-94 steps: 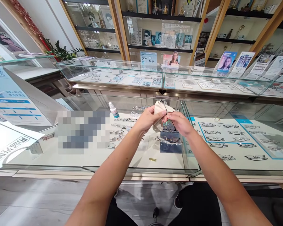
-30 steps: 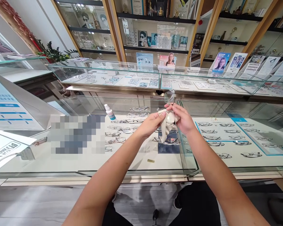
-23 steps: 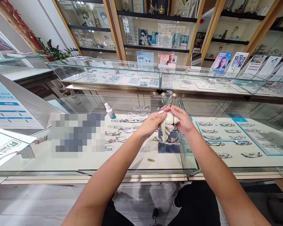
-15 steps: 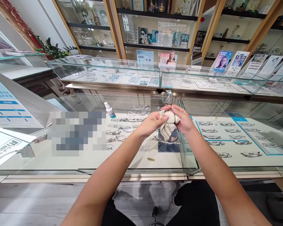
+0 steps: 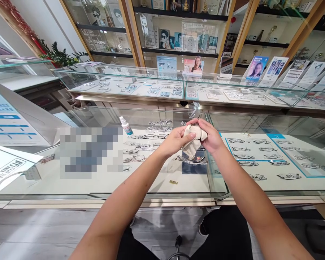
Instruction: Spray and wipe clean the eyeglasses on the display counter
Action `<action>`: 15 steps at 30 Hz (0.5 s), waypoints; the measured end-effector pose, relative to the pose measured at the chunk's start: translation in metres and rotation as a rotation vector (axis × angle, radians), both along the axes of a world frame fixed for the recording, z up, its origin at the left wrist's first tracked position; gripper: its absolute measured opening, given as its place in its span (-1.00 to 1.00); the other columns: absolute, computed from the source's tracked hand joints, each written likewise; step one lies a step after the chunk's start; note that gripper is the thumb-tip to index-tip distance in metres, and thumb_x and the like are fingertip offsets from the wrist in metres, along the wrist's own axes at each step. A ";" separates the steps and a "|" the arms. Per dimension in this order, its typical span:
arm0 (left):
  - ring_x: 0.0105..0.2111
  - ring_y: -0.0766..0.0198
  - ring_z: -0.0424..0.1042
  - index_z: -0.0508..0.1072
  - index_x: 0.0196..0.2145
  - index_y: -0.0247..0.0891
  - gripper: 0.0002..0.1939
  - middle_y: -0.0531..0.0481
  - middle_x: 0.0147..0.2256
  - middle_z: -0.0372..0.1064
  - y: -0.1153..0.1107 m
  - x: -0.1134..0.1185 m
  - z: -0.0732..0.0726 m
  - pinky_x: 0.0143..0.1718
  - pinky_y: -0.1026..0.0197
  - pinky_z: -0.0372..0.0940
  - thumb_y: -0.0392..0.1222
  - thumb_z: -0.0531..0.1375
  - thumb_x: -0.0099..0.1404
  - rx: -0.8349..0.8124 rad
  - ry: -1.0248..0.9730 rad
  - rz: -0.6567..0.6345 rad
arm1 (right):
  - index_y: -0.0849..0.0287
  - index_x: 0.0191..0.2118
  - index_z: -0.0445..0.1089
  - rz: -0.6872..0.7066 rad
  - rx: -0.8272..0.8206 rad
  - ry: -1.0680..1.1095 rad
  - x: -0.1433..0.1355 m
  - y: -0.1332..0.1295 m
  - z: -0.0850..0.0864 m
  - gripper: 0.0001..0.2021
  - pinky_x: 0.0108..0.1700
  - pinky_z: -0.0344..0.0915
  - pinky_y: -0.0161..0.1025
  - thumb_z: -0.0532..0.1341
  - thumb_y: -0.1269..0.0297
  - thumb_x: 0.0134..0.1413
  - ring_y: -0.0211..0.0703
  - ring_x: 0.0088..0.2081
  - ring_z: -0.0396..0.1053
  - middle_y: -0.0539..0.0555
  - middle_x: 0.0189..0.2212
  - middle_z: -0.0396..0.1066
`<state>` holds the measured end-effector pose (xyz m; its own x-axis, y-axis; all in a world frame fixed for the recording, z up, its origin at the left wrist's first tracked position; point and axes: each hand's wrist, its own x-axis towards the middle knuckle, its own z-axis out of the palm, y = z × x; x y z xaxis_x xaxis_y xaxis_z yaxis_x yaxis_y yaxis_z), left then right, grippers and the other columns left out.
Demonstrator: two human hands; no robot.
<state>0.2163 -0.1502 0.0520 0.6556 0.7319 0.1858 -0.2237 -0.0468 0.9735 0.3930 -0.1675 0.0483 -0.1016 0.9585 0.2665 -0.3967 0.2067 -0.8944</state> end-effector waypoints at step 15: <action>-0.51 0.36 0.23 0.42 -0.46 -0.26 -0.24 0.05 -0.52 0.37 0.000 0.016 -0.014 -0.41 0.24 0.17 0.58 0.33 0.25 0.177 -0.058 0.323 | 0.01 -0.12 0.74 -0.007 0.034 -0.090 -0.002 -0.004 0.006 -0.63 0.24 0.48 0.01 0.50 -0.12 0.09 0.14 0.15 0.61 0.08 0.02 0.74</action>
